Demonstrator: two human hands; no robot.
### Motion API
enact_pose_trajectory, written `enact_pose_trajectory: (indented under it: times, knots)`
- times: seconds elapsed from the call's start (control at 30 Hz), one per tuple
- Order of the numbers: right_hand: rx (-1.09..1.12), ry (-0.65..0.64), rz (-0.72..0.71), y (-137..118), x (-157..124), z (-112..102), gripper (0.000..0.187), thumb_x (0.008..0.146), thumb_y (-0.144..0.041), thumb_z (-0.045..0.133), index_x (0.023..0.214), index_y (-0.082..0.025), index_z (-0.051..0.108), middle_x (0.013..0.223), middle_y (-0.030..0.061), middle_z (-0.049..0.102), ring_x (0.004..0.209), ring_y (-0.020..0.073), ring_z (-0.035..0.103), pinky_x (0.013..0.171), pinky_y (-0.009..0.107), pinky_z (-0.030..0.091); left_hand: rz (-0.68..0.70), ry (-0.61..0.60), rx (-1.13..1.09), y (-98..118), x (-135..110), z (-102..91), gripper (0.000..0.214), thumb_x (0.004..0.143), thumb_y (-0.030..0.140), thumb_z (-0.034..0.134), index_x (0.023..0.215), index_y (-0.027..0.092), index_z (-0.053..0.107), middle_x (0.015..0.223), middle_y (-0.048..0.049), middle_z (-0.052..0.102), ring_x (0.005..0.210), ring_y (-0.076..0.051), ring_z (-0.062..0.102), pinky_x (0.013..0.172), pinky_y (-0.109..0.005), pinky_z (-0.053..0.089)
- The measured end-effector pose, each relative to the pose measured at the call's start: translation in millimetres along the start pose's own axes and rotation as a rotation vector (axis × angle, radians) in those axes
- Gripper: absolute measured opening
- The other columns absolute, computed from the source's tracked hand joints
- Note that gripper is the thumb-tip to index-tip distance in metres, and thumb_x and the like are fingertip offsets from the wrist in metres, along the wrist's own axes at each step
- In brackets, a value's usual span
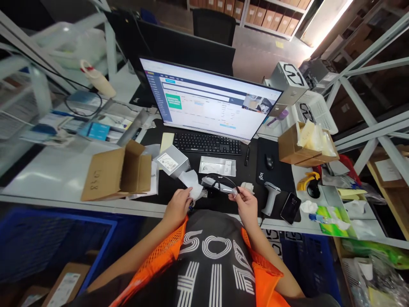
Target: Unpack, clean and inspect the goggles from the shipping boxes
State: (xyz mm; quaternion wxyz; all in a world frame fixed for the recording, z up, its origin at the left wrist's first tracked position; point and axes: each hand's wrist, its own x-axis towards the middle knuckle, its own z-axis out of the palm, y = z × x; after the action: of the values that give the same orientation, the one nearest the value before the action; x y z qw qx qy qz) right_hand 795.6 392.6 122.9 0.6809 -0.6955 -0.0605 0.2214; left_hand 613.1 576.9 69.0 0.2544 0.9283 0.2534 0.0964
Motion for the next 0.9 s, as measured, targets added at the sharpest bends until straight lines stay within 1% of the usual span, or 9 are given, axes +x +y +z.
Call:
enact_pose_trajectory:
  times: [0.1,0.23,0.37,0.47,0.57,0.67,0.77,0.83,0.9]
  knots:
    - [-0.018,0.019,-0.01,-4,-5,-8,0.043,0.061,-0.05,0.088,0.084,-0.017,0.074,0.075,0.0023,0.071,0.068,0.02,0.072,0.072,0.038,0.065,-0.149,0.023,0.046,5,5,-4.9,0.036,0.091,0.009,0.05,0.126,0.011,0.057,0.099,-0.0148,0.066,0.094,-0.029,0.062,0.074,-0.038,0.054]
    - [-0.049,0.061,-0.023,-7,-12,-17,0.043,0.064,-0.05,0.086,0.089,-0.017,0.074,0.082,0.0039,0.073,0.068,0.0202,0.072,0.072,0.04,0.065,-0.197,0.05,0.063,11,19,-15.6,0.029,0.089,0.012,0.056,0.117,0.012,0.063,0.095,-0.0136,0.066,0.087,-0.029,0.063,0.07,-0.037,0.052]
    - [-0.066,0.11,-0.028,-8,-17,-24,0.042,0.066,-0.049,0.085,0.091,-0.018,0.074,0.083,0.0042,0.074,0.07,0.0218,0.073,0.072,0.04,0.065,-0.088,0.094,0.061,20,39,-33.0,0.031,0.092,0.011,0.052,0.122,0.012,0.061,0.103,-0.0137,0.066,0.097,-0.027,0.059,0.085,-0.039,0.049]
    - [-0.066,0.14,-0.048,-7,-18,-28,0.039,0.068,-0.048,0.083,0.091,-0.018,0.073,0.083,0.0041,0.074,0.071,0.0213,0.073,0.073,0.038,0.064,0.066,0.122,0.1,30,49,-40.6,0.03,0.097,0.013,0.046,0.122,0.015,0.063,0.106,-0.0133,0.066,0.103,-0.027,0.055,0.098,-0.044,0.042]
    - [-0.053,0.157,-0.072,-7,-19,-32,0.037,0.07,-0.047,0.082,0.091,-0.018,0.074,0.085,0.0044,0.075,0.071,0.0207,0.073,0.073,0.038,0.064,0.248,0.016,0.22,38,50,-33.0,0.029,0.1,0.016,0.042,0.114,0.018,0.067,0.101,-0.0115,0.065,0.101,-0.026,0.054,0.1,-0.046,0.039]
    - [-0.043,0.155,-0.067,-4,-20,-35,0.038,0.069,-0.048,0.083,0.09,-0.018,0.074,0.083,0.0041,0.074,0.071,0.0218,0.073,0.072,0.038,0.065,0.327,-0.145,0.276,37,44,-15.0,0.022,0.098,0.014,0.049,0.097,0.017,0.071,0.092,-0.0091,0.064,0.094,-0.025,0.055,0.091,-0.039,0.045]
    - [-0.041,0.138,-0.027,2,-22,-36,0.039,0.066,-0.048,0.085,0.088,-0.018,0.074,0.077,0.0033,0.074,0.07,0.0221,0.073,0.073,0.039,0.065,0.315,-0.248,0.298,29,37,-2.4,0.019,0.094,0.01,0.054,0.087,0.016,0.07,0.091,-0.0091,0.064,0.092,-0.025,0.056,0.078,-0.034,0.047]
    - [-0.023,0.12,0.01,7,-22,-33,0.043,0.063,-0.051,0.086,0.088,-0.018,0.074,0.075,0.003,0.074,0.069,0.0216,0.073,0.073,0.039,0.065,0.278,-0.296,0.312,23,32,-1.2,0.019,0.094,0.01,0.052,0.089,0.015,0.07,0.095,-0.0101,0.064,0.094,-0.025,0.057,0.074,-0.033,0.048]
    - [0.003,0.096,0.047,12,-22,-28,0.048,0.059,-0.054,0.087,0.087,-0.018,0.073,0.072,0.0022,0.073,0.067,0.0214,0.073,0.071,0.038,0.065,0.234,-0.328,0.317,20,28,-3.9,0.022,0.096,0.009,0.048,0.097,0.014,0.069,0.105,-0.012,0.064,0.099,-0.026,0.057,0.072,-0.032,0.048]
